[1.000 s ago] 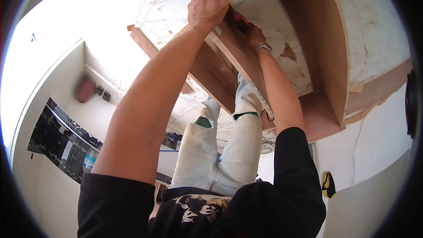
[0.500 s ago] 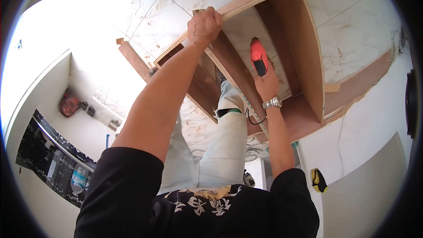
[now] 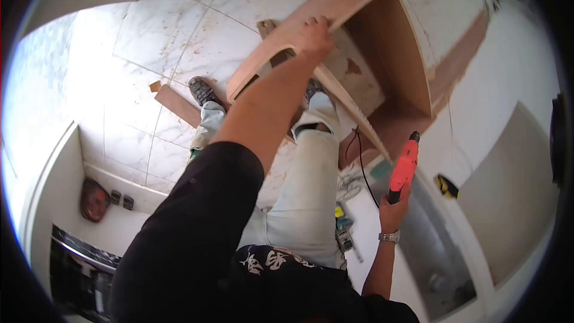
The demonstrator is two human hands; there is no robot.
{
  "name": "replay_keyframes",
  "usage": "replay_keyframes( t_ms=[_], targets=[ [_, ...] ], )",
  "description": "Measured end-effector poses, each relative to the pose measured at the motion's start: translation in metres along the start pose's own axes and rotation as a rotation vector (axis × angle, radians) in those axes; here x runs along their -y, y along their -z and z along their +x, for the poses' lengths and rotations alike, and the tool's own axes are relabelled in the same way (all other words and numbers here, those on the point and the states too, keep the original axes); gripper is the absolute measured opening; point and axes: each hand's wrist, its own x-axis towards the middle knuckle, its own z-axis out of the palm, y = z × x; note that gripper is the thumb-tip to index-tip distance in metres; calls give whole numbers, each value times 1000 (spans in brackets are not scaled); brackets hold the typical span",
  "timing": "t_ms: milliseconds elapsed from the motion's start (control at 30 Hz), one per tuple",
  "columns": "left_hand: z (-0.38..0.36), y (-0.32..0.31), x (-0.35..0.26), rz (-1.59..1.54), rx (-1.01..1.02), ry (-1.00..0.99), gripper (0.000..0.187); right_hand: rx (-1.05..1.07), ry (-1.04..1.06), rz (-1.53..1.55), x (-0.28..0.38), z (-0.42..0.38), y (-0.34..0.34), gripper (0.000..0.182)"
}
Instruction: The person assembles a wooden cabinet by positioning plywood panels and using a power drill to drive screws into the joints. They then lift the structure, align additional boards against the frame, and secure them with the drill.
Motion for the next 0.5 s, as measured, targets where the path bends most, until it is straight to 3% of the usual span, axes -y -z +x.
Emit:
replay_keyframes(
  t_ms=[67,100,200,367,500],
  targets=[
    [1,-1,2,-20,13,-58,43,118,-90,-193,-5,-44,36,79],
    [-1,1,0,-27,22,-62,43,181,-234,-353,20,-57,53,81],
    [-4,13,-6,-15,52,-88,43,319,-443,-425,11,-106,50,85],
    [3,12,-3,51,77,-34,46,546,-597,-275,-21,-207,-4,83],
    [0,17,-18,144,76,0,44,695,-769,-135,3,-269,-67,75]
  ],
)
